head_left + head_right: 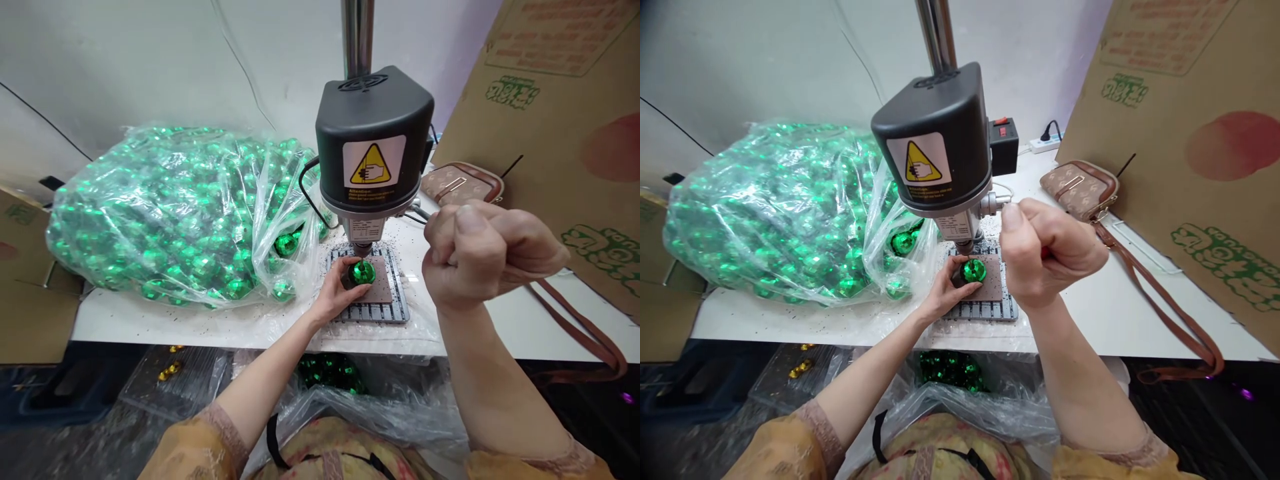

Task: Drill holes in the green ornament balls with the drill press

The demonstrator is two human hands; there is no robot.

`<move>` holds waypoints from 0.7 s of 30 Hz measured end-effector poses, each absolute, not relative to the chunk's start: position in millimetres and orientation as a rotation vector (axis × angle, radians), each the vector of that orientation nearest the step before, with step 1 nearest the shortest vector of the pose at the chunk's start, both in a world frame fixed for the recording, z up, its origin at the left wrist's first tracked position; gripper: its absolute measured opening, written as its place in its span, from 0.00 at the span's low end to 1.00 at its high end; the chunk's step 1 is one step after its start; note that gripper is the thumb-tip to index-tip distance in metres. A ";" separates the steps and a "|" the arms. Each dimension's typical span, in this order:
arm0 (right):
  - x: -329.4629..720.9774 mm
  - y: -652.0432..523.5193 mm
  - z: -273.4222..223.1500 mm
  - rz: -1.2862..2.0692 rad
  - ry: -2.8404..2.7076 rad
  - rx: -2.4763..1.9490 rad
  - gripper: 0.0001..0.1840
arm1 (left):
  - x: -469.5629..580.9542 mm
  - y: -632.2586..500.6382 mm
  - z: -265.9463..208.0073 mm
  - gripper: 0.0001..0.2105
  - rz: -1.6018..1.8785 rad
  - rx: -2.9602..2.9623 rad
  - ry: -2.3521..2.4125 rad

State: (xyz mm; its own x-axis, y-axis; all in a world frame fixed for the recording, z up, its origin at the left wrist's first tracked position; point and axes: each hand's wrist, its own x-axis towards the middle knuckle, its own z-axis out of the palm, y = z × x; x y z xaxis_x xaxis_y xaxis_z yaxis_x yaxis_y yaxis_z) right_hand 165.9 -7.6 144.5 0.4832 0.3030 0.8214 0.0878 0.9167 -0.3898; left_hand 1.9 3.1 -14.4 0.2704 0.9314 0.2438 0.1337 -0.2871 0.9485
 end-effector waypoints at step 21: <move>173.1 -3.3 119.9 0.052 -1.171 -0.337 0.25 | 2.8 3.4 -17.4 0.28 1.125 1.589 0.983</move>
